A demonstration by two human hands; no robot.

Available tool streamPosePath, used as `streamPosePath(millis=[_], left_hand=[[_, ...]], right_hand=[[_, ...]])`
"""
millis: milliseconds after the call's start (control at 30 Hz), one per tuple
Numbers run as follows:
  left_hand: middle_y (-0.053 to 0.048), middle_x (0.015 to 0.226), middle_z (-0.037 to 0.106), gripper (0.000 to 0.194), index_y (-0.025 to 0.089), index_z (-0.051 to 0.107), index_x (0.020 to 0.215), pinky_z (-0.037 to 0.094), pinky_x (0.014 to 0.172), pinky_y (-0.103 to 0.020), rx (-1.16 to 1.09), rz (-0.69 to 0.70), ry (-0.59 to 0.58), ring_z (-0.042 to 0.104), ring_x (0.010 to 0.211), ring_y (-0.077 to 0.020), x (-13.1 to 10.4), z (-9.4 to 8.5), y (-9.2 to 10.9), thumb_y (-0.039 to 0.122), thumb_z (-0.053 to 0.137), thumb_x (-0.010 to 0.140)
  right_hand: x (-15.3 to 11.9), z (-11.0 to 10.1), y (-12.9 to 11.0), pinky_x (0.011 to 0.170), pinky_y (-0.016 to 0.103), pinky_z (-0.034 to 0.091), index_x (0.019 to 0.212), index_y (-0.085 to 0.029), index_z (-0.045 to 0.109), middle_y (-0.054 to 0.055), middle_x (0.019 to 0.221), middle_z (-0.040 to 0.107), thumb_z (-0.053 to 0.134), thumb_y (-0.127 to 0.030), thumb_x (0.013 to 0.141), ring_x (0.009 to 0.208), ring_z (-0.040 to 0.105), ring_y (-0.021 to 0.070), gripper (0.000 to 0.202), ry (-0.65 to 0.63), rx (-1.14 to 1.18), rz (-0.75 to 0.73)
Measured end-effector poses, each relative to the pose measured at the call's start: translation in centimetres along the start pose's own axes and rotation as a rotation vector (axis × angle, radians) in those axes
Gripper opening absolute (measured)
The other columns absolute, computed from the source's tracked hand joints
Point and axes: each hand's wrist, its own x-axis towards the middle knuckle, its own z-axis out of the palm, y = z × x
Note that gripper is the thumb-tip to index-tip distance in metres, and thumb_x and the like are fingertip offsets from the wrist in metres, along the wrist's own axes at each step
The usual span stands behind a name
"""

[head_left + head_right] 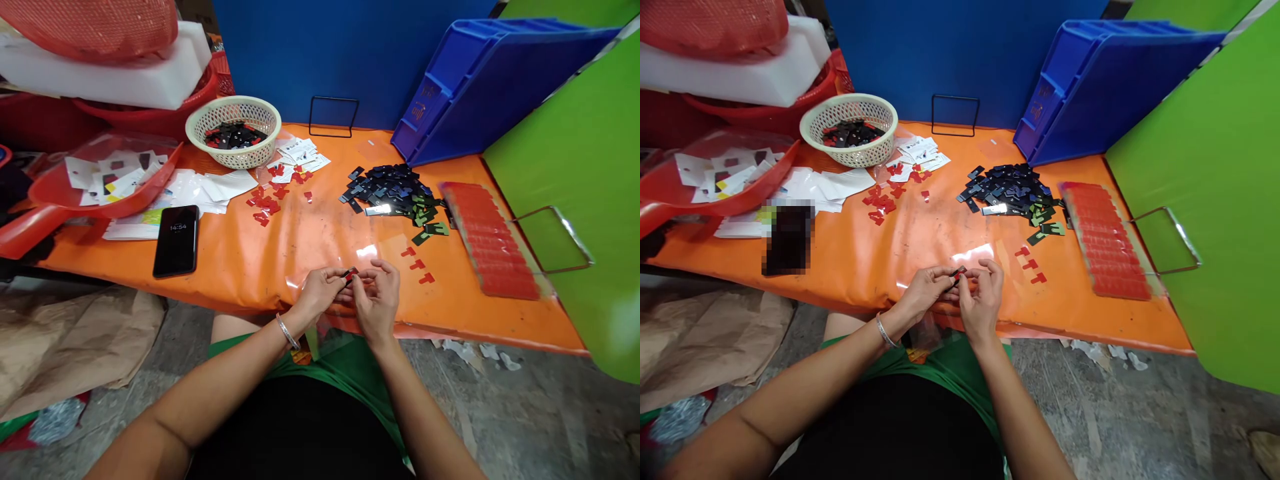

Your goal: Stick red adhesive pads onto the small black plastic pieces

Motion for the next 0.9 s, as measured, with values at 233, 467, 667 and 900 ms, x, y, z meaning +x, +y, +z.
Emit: streamPosePath(millis=[233,467,667,900], left_hand=[[-0.005,0.065,0.068,0.012,0.007,0.065,0.088,0.055,0.059,-0.020,-0.007,-0.013,0.008,0.065,0.056,-0.0103,0.1,-0.2,0.0,0.007,0.056,0.081],[-0.004,0.065,0.068,0.011,0.007,0.065,0.089,0.055,0.057,-0.019,-0.033,-0.011,-0.015,0.065,0.055,-0.0100,0.3,-0.3,-0.2,0.010,0.060,0.080],[-0.005,0.065,0.068,0.012,0.006,0.065,0.090,0.055,0.057,-0.020,-0.016,-0.018,-0.013,0.064,0.053,-0.0097,0.3,-0.3,-0.1,0.008,0.057,0.081],[-0.005,0.066,0.068,0.017,0.006,0.067,0.091,0.054,0.059,-0.019,0.024,-0.061,-0.024,0.064,0.053,-0.0090,-0.2,-0.3,0.4,0.006,0.052,0.082]], right_hand=[[1.5,-0.3,0.7,0.074,0.032,0.049,0.076,-0.021,0.058,0.007,0.094,0.053,0.060,-0.028,0.080,0.096,0.054,0.0200,0.008,-0.046,0.042,0.032],[1.8,-0.3,0.8,0.072,0.029,0.048,0.073,-0.020,0.059,0.004,0.088,0.055,0.063,-0.029,0.076,0.085,0.056,0.0172,0.010,-0.083,0.078,0.097],[2.0,-0.4,1.2,0.065,0.029,0.049,0.074,-0.018,0.058,0.003,0.085,0.056,0.065,-0.034,0.075,0.072,0.058,0.0152,0.017,-0.119,0.143,0.172],[1.9,-0.5,1.0,0.054,0.026,0.049,0.083,-0.021,0.051,-0.003,0.067,0.059,0.071,-0.042,0.070,0.056,0.060,0.0145,0.032,-0.206,0.307,0.354]])
